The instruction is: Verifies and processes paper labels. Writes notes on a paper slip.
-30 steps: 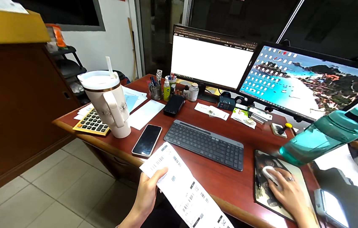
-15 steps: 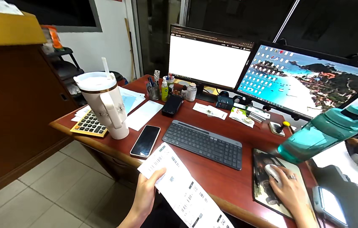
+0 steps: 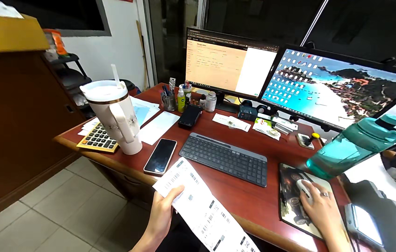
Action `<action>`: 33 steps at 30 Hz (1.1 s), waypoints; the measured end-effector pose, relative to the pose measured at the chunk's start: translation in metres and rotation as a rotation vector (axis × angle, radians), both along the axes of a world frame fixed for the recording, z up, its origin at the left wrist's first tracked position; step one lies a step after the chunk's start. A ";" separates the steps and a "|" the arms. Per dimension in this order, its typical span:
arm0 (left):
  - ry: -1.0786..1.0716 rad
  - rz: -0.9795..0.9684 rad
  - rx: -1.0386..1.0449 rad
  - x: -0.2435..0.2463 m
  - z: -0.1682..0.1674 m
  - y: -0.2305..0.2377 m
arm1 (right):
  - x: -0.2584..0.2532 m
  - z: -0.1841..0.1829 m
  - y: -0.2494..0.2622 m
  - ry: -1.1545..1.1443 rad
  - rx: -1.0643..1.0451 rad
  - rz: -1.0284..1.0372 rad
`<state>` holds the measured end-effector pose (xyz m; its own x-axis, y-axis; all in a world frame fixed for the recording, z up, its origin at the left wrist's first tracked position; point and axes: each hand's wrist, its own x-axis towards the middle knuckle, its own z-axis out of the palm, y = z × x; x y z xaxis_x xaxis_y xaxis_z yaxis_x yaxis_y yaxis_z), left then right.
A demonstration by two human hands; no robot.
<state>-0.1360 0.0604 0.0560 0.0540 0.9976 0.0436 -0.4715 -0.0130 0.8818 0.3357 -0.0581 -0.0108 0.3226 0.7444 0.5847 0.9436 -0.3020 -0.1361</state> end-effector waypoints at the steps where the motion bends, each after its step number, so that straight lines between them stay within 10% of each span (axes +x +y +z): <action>1: -0.003 0.000 0.000 0.000 0.000 0.000 | 0.001 -0.001 0.000 -0.001 -0.006 0.000; 21: -0.001 0.005 -0.007 0.000 0.002 -0.001 | -0.012 0.010 0.001 -0.021 0.073 -0.033; 29: 0.028 -0.024 0.045 0.022 0.009 -0.014 | -0.243 0.056 0.005 0.259 0.161 0.658; 33: 0.005 -0.028 0.198 0.033 0.021 -0.035 | -0.321 0.045 0.004 0.233 0.122 0.649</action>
<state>-0.1028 0.0253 0.0766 0.0828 0.9676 0.2384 -0.4700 -0.1730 0.8656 0.0150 -0.0544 0.0342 -0.0379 0.7622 0.6462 0.8702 0.3430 -0.3536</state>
